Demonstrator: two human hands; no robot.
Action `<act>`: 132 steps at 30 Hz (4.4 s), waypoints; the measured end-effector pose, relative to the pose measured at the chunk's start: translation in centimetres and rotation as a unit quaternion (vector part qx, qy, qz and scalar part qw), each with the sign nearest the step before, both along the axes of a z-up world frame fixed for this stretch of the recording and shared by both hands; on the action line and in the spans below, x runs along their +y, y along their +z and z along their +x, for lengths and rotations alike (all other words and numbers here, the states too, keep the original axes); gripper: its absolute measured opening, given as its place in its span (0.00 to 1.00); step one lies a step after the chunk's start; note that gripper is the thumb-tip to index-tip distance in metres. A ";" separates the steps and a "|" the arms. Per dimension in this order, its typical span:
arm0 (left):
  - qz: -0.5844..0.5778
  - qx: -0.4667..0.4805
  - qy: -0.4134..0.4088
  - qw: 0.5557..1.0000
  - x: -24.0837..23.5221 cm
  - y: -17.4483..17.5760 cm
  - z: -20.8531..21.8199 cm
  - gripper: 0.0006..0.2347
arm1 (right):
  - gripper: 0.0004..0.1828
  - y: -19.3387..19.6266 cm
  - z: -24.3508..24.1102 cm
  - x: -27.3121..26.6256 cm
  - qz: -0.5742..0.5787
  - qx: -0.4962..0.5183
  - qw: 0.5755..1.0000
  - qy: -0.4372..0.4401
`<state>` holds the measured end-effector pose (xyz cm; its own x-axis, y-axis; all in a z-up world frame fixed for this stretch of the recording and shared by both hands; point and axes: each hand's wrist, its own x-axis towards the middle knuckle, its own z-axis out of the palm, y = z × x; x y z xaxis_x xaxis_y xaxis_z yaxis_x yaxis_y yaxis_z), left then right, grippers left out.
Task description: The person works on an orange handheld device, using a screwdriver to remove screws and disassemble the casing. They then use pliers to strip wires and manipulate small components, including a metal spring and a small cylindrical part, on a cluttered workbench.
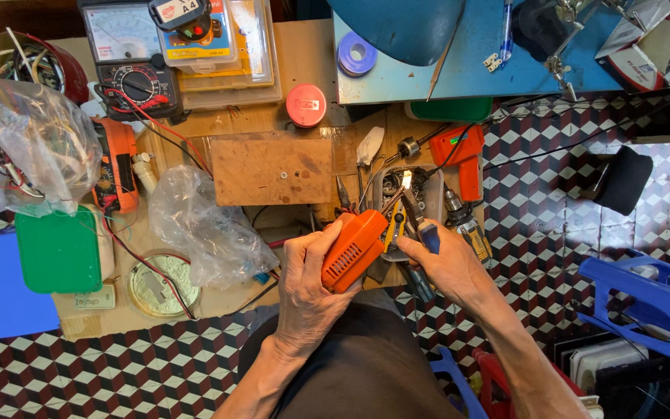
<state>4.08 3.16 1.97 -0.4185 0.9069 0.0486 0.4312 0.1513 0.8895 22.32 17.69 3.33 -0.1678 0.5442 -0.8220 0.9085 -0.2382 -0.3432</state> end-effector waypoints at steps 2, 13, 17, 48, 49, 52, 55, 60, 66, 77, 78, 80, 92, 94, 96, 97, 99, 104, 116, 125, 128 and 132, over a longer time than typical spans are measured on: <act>0.015 0.022 -0.002 1.000 -0.2 0.2 -0.1 0.37 | 0.22 -0.3 0.2 -0.4 -0.007 0.000 1.000 -0.019; -0.021 0.034 -0.097 0.995 -5.8 -0.9 -2.4 0.37 | 0.15 -3.9 1.2 -9.7 -0.064 0.119 0.975 -0.175; -0.023 0.036 -0.100 0.994 -7.2 -0.9 -2.7 0.38 | 0.14 -5.3 1.4 -11.4 -0.071 0.128 0.970 -0.193; -0.158 -0.042 -0.078 0.984 -9.0 -0.7 -2.2 0.39 | 0.15 -6.6 1.6 -11.7 -0.129 0.164 0.970 -0.127; -0.156 -0.050 -0.059 0.985 -9.3 -0.6 -2.4 0.38 | 0.15 -6.7 1.7 -11.1 -0.140 0.140 0.975 -0.100; -0.170 -0.060 0.001 0.984 -10.1 0.2 -2.9 0.34 | 0.14 -8.1 1.3 -8.6 -0.177 0.117 0.970 -0.121; -0.221 -0.069 0.058 0.971 -10.5 0.7 -3.5 0.33 | 0.12 -12.1 -1.5 -5.4 -0.188 0.145 0.942 -0.238; -0.252 -0.112 0.062 0.959 -10.1 -0.8 -4.6 0.30 | 0.19 -19.5 -7.6 -0.2 -0.046 0.084 0.967 -0.235; -0.247 -0.192 0.036 0.949 -8.7 -8.3 -4.4 0.31 | 0.27 -19.4 -5.6 -2.0 0.286 0.132 0.949 0.016; -0.319 -0.333 -0.069 0.885 -5.5 -19.5 -5.1 0.36 | 0.13 -19.8 4.5 -3.1 0.425 -0.027 0.903 0.057; -0.336 -0.336 -0.075 0.877 -5.6 -19.7 -5.4 0.37 | 0.11 -20.3 4.5 -3.0 0.393 -0.040 0.916 0.075; -0.330 -0.347 -0.088 0.873 -5.5 -20.2 -6.0 0.38 | 0.12 -20.2 4.8 -3.1 0.413 -0.012 0.908 0.066; -0.301 -0.142 -0.108 0.937 -7.9 -21.4 -6.2 0.29 | 0.29 -20.4 1.4 -3.6 0.340 -0.060 0.926 -0.151; -0.301 -0.147 -0.089 0.938 -7.8 -20.9 -6.1 0.29 | 0.29 -21.3 1.1 -3.5 0.364 -0.082 0.921 -0.108; -0.288 -0.137 -0.076 0.945 -7.4 -19.9 -5.8 0.29 | 0.24 -21.5 1.9 -3.0 0.367 -0.089 0.923 -0.074; -0.273 -0.094 -0.072 0.955 -7.3 -19.1 -5.7 0.28 | 0.24 -21.3 2.4 -2.7 0.341 -0.089 0.931 -0.092; -0.242 -0.005 -0.066 0.968 -7.1 -16.9 -5.4 0.27 | 0.25 -20.3 3.7 -2.0 0.286 -0.091 0.945 -0.127; -0.100 0.070 -0.058 0.991 -6.0 -10.8 -0.7 0.14 | 0.30 -16.4 6.7 -0.8 0.206 -0.047 0.970 -0.118; -0.225 0.128 -0.239 0.936 7.1 -18.2 11.7 0.27 | 0.24 -13.8 9.9 -0.8 0.132 0.171 0.951 -0.224; -0.353 0.224 -0.271 0.867 5.4 -19.9 14.7 0.12 | 0.21 -16.9 11.5 -0.8 0.153 0.242 0.936 -0.205; -0.323 0.253 -0.262 0.873 5.4 -18.9 13.8 0.07 | 0.21 -16.7 11.4 -0.9 0.165 0.244 0.936 -0.193; -0.245 0.225 -0.193 0.923 8.0 -19.0 13.4 0.20 | 0.20 -16.2 11.2 -0.9 0.123 0.272 0.925 -0.236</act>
